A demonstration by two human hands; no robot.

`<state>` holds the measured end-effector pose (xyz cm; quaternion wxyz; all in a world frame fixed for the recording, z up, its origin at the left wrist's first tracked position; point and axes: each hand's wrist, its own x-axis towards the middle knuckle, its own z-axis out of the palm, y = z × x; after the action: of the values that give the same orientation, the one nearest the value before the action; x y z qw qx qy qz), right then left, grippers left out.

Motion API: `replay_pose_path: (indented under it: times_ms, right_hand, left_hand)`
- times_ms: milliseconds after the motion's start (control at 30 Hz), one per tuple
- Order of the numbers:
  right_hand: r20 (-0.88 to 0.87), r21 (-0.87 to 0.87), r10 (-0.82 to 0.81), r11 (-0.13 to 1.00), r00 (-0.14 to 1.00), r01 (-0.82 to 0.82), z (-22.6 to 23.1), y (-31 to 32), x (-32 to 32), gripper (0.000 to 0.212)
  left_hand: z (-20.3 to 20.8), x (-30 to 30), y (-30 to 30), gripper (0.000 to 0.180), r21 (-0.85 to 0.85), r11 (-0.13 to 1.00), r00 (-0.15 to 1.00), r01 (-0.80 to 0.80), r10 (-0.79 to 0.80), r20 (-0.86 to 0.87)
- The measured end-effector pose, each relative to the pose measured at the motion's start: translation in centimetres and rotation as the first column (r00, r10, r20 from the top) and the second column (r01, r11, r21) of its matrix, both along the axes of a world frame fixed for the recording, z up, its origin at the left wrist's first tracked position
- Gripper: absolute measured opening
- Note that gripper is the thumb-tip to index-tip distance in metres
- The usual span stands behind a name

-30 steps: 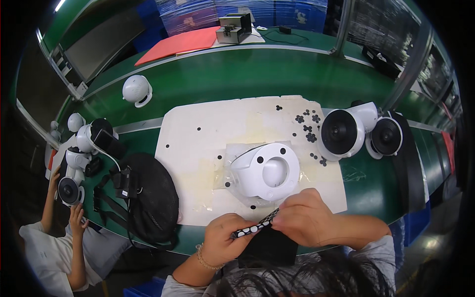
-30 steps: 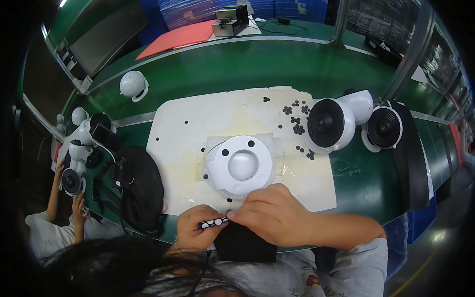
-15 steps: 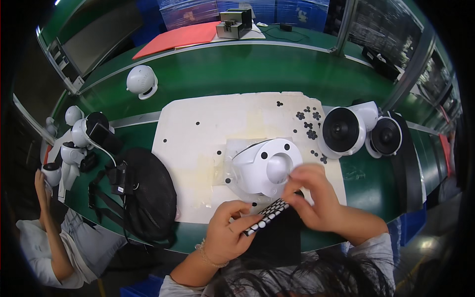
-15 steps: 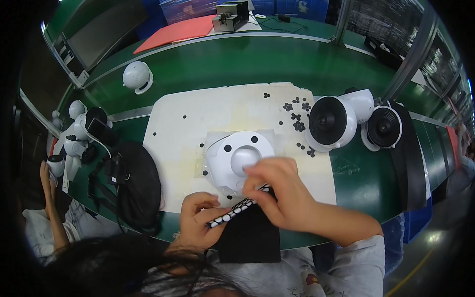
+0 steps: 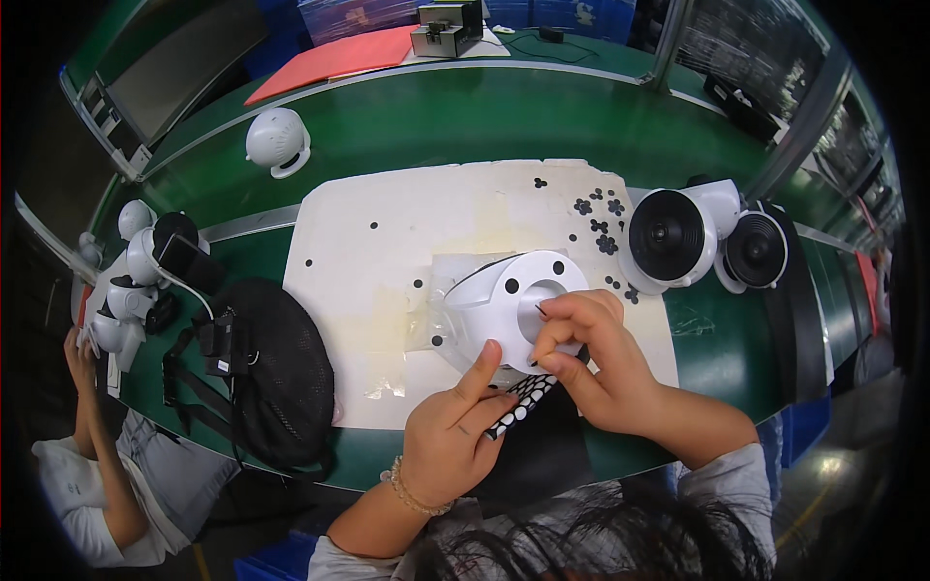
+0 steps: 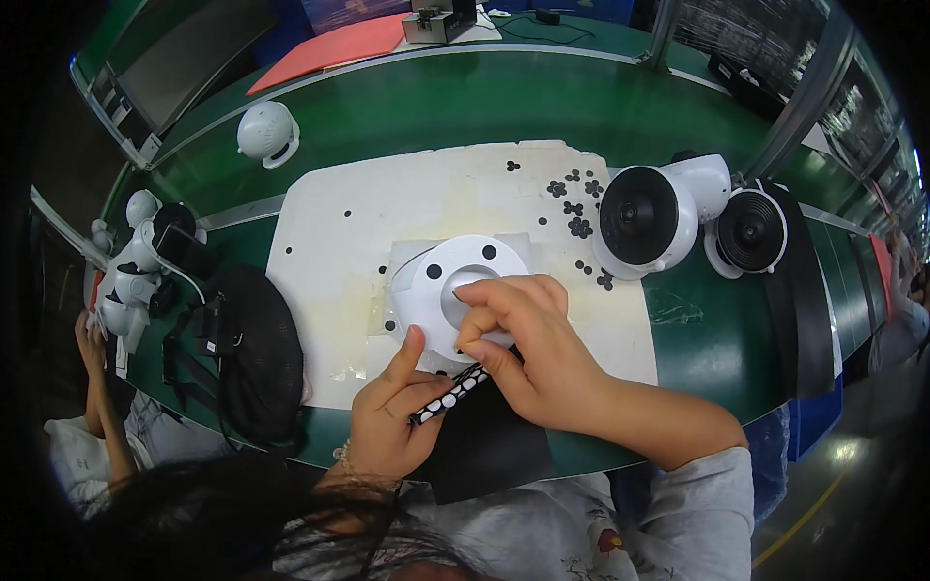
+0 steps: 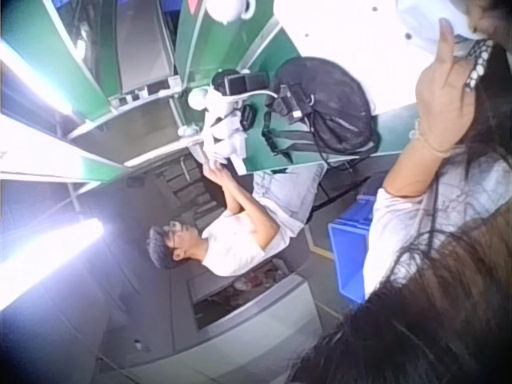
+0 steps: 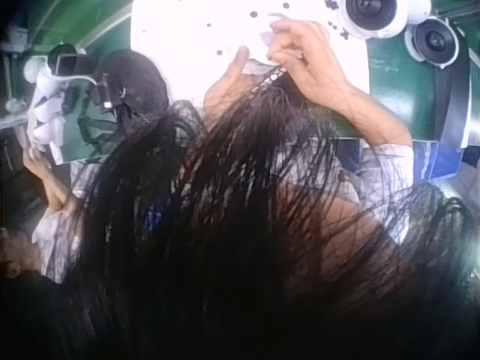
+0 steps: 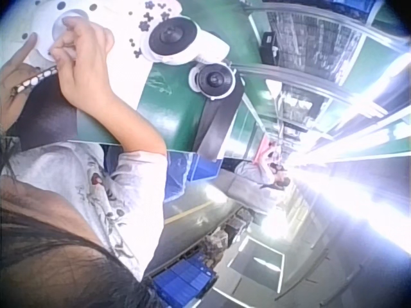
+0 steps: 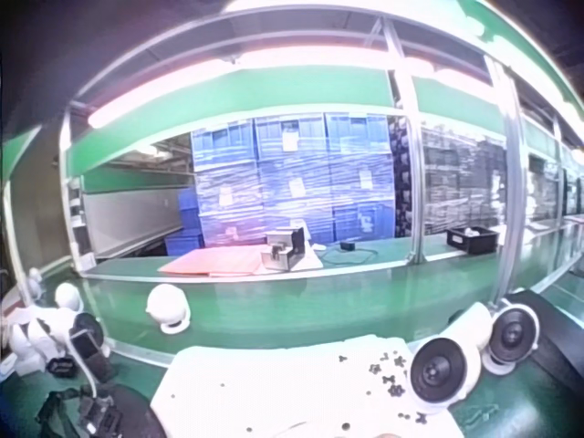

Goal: The person places small black circular components into holes on a white plastic housing. They repeatedly pick up the housing, place it down, and insert components one by one. The person handles a black strip of components and a white housing throughout the process.

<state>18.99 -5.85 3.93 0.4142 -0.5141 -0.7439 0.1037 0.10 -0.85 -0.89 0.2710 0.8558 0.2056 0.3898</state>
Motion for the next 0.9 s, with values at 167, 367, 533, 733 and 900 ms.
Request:
replay_pose_path:
  times_ms: [167, 367, 533, 733, 900]
  right_hand:
    - [-0.046, 0.004, -0.013, 1.0, 0.999, 0.013, -0.3, 0.0, -0.1, 0.042]
    - [0.214, 0.202, -0.13, 0.976, 0.968, 0.087, -1.1, -1.1, -0.3, 0.037]
    - [0.328, 0.136, -0.155, 0.984, 0.932, 0.116, -0.9, -2.7, 0.6, 0.031]
    - [-0.373, -0.125, -0.15, 0.986, 0.916, 0.111, -2.3, -1.4, 2.7, 0.015]
    - [-0.398, -0.183, -0.154, 0.979, 0.904, 0.086, -2.4, -1.2, 2.7, 0.014]
  left_hand:
    - [0.1, 0.0, -0.1, 0.024, -0.015, 1.0, 1.0, -0.008, 0.008, -0.009]
    - [0.2, 0.1, -0.3, 0.021, -0.01, 0.999, 0.999, -0.044, 0.044, -0.02]
    - [0.1, 0.2, -0.3, 0.021, -0.013, 0.998, 0.997, -0.065, 0.064, -0.044]
    - [0.2, 0.3, -0.5, 0.022, -0.029, 0.997, 0.997, -0.075, 0.074, -0.039]
    - [0.3, 0.2, -0.4, 0.023, 0.0, 0.997, 0.996, -0.075, 0.075, -0.043]
